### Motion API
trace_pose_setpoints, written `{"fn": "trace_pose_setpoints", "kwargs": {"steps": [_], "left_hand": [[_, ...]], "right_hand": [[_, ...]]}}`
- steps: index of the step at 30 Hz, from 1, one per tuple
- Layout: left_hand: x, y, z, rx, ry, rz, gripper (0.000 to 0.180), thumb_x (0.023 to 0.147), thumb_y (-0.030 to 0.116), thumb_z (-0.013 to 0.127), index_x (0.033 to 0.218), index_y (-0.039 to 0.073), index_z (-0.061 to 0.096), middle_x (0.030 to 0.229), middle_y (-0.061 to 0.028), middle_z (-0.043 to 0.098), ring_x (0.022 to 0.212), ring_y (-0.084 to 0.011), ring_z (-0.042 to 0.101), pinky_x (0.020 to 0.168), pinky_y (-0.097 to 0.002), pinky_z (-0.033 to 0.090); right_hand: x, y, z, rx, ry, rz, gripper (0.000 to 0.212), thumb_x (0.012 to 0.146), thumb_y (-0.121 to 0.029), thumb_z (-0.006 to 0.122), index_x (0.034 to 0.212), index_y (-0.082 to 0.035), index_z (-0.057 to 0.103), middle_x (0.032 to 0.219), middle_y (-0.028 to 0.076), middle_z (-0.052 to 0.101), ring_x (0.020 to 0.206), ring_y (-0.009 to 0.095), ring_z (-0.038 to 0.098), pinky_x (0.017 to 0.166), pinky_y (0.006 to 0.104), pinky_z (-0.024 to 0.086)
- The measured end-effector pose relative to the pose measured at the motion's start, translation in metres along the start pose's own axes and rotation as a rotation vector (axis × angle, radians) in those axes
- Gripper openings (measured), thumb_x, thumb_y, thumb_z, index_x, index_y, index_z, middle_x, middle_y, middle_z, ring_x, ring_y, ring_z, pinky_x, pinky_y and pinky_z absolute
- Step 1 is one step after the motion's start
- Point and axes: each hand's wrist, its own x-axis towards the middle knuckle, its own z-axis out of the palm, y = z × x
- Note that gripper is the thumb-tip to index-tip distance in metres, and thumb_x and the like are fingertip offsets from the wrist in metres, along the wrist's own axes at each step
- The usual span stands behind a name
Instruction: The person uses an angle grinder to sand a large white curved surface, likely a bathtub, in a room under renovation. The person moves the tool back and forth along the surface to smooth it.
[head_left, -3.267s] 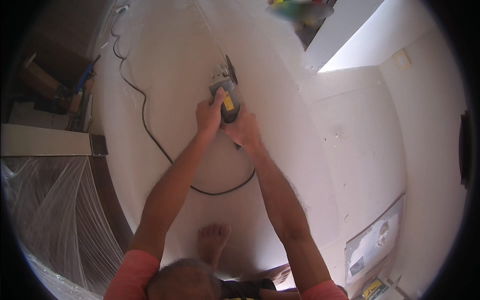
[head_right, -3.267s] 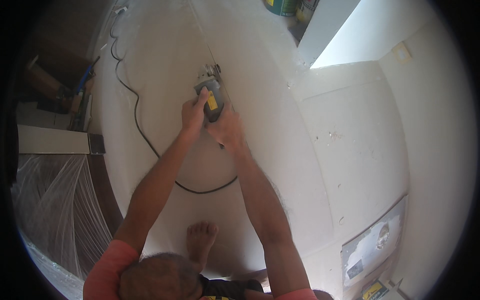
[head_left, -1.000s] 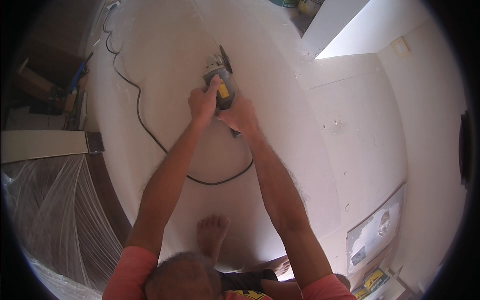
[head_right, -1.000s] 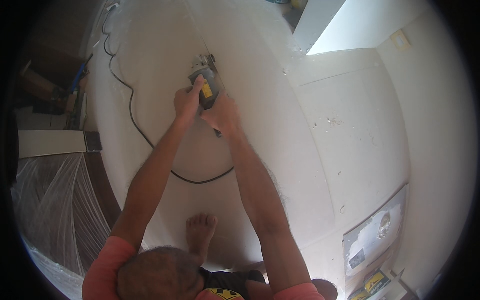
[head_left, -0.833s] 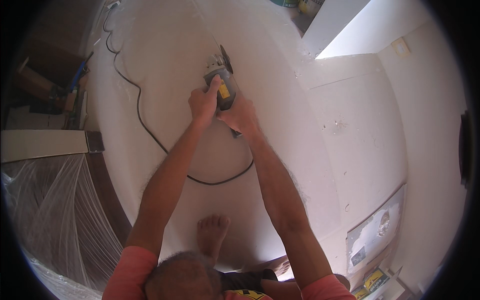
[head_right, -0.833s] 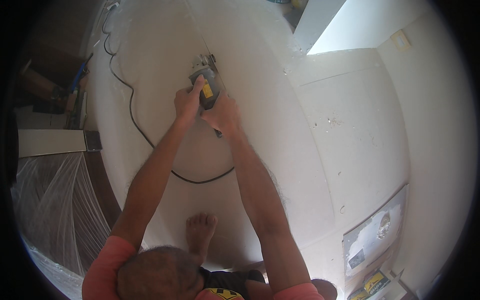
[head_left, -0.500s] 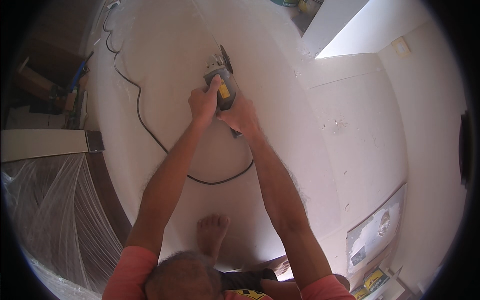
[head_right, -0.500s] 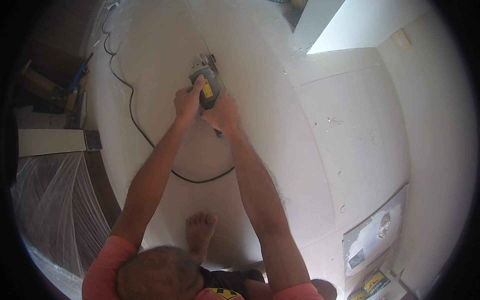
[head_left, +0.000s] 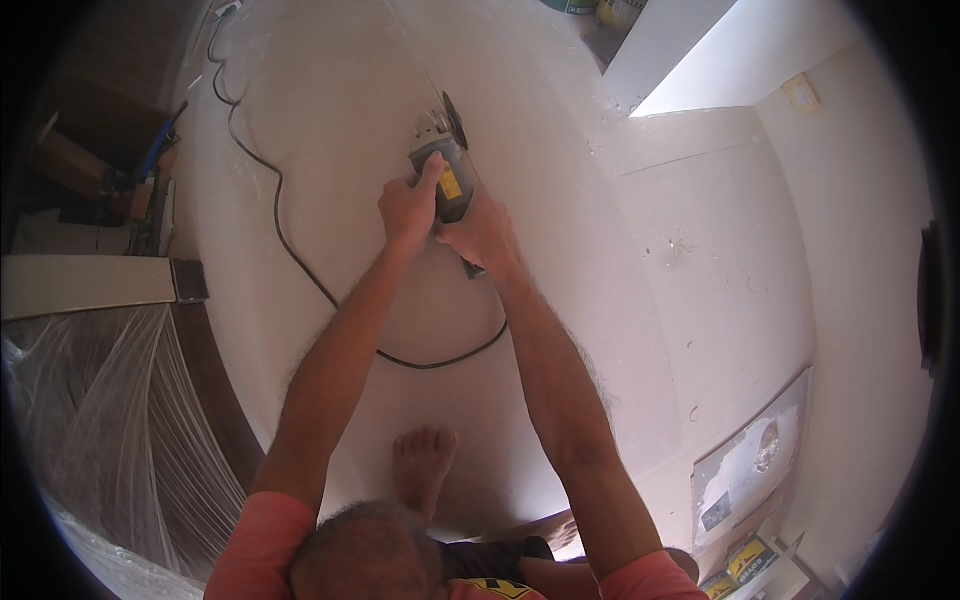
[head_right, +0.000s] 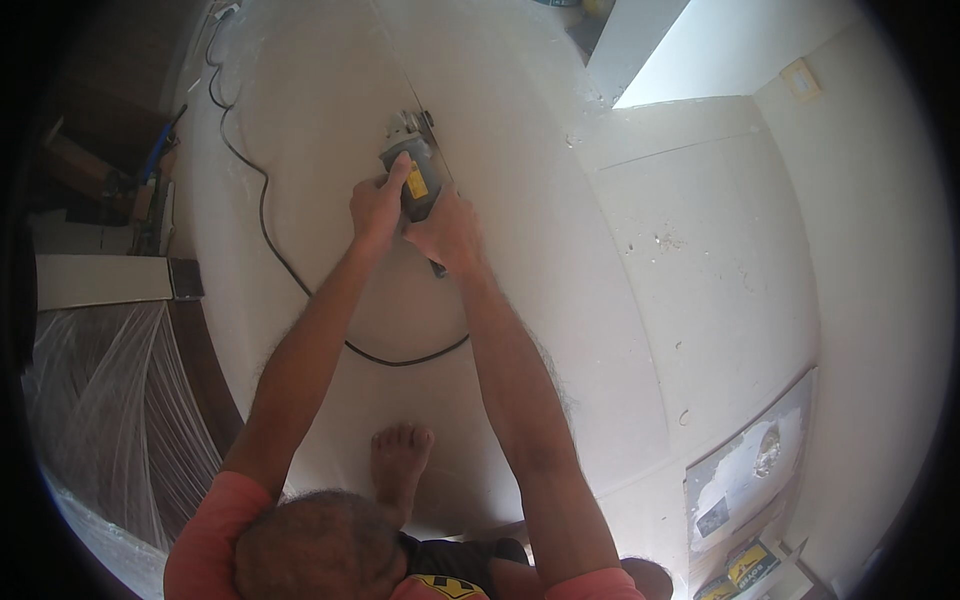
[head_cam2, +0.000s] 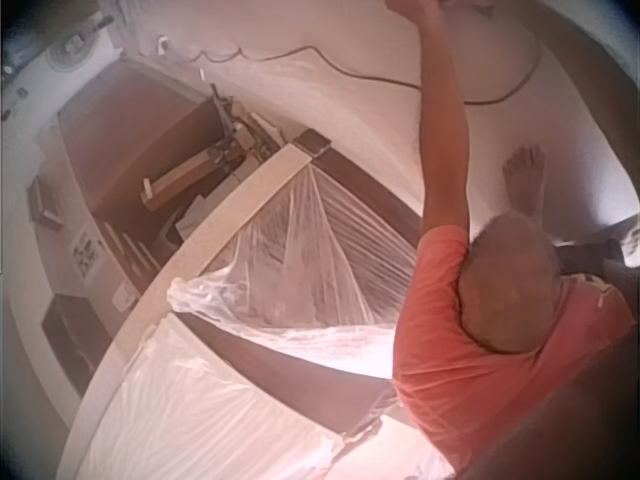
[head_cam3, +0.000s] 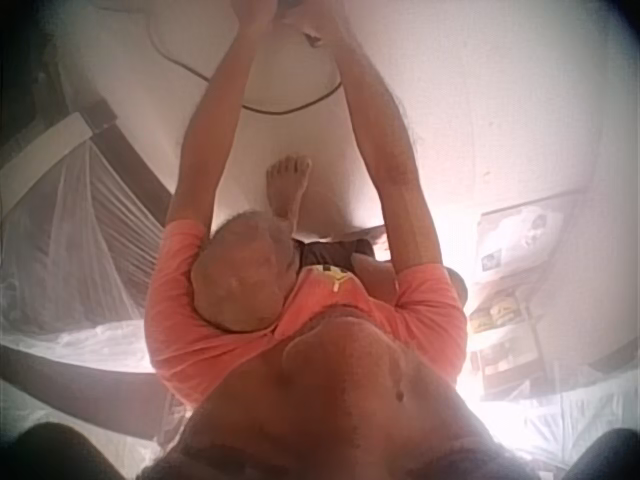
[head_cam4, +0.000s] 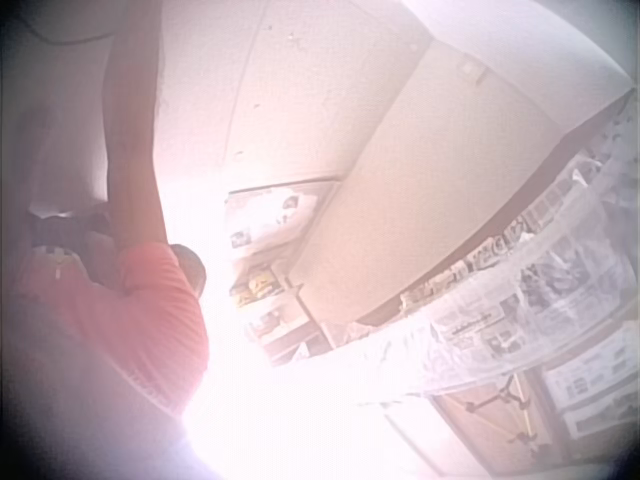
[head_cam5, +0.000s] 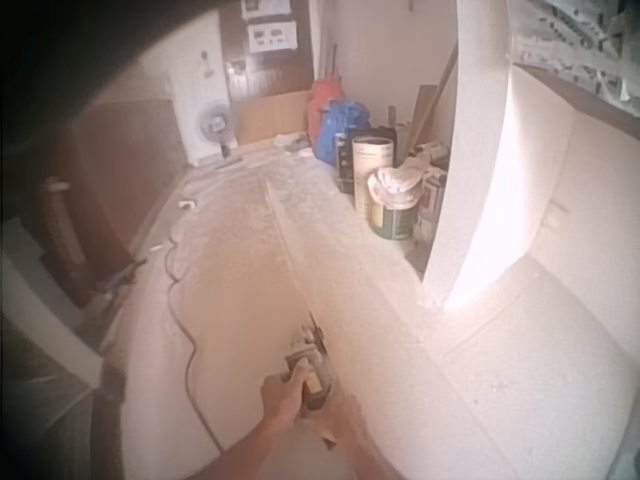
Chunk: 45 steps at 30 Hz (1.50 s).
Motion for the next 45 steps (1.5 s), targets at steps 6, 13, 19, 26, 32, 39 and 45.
{"fn": "trace_pose_setpoints", "kwargs": {"steps": [6,13,19,26,32,39,45], "left_hand": [[-0.005,0.001,-0.001,-0.036,-0.003,0.004,0.082,0.094,0.069,0.075,0.107,-0.012,0.081,0.101,-0.0269,0.08,0.096,-0.0344,0.079,0.09,-0.0474,0.059],[-0.013,0.003,0.0,-0.029,0.002,0.034,0.081,0.094,0.069,0.074,0.103,-0.011,0.081,0.098,-0.0261,0.08,0.094,-0.0342,0.078,0.09,-0.0476,0.059],[-0.015,0.0,-0.001,-0.001,-0.013,-0.022,0.081,0.094,0.069,0.074,0.106,-0.011,0.081,0.098,-0.0262,0.08,0.094,-0.0344,0.078,0.09,-0.0475,0.058],[-0.02,0.001,0.001,-0.033,0.011,0.039,0.081,0.095,0.069,0.074,0.105,-0.012,0.081,0.098,-0.0266,0.08,0.095,-0.0346,0.078,0.09,-0.0476,0.058],[-0.016,0.003,0.002,-0.019,0.018,0.006,0.082,0.094,0.069,0.075,0.104,-0.013,0.08,0.098,-0.0268,0.08,0.095,-0.0354,0.078,0.09,-0.048,0.058],[-0.014,-0.002,0.002,-0.018,0.003,-0.007,0.081,0.094,0.069,0.074,0.105,-0.011,0.081,0.099,-0.0258,0.08,0.095,-0.0348,0.078,0.09,-0.0485,0.058],[-0.029,0.0,0.003,-0.042,-0.006,-0.003,0.078,0.095,0.067,0.074,0.106,-0.01,0.082,0.099,-0.0245,0.08,0.095,-0.0339,0.078,0.09,-0.048,0.058]], "right_hand": [[-0.002,0.001,0.002,0.033,0.004,0.006,0.072,0.069,-0.025,0.09,0.126,0.009,0.061,0.109,0.029,0.077,0.106,0.045,0.077,0.092,0.0512,0.062],[-0.004,0.008,0.005,0.0,0.05,-0.029,0.069,0.069,-0.025,0.09,0.123,0.008,0.062,0.107,0.028,0.078,0.103,0.045,0.077,0.091,0.0509,0.062],[-0.013,0.004,0.001,0.011,0.021,0.006,0.068,0.069,-0.025,0.09,0.122,0.007,0.062,0.107,0.028,0.078,0.103,0.045,0.077,0.09,0.0514,0.062],[-0.015,0.004,-0.001,-0.01,0.028,0.001,0.07,0.069,-0.025,0.09,0.123,0.008,0.061,0.106,0.027,0.078,0.102,0.045,0.077,0.089,0.0506,0.062],[-0.01,0.001,-0.005,0.016,-0.034,0.047,0.072,0.069,-0.026,0.09,0.125,0.008,0.062,0.109,0.027,0.078,0.104,0.044,0.077,0.089,0.05,0.063],[-0.014,0.004,-0.001,-0.024,0.02,0.004,0.07,0.07,-0.026,0.088,0.125,0.007,0.062,0.11,0.028,0.077,0.105,0.044,0.077,0.091,0.0507,0.062],[-0.02,0.015,0.0,-0.034,0.049,-0.037,0.067,0.071,-0.027,0.087,0.124,0.007,0.062,0.107,0.027,0.078,0.103,0.046,0.077,0.091,0.0515,0.062]]}}
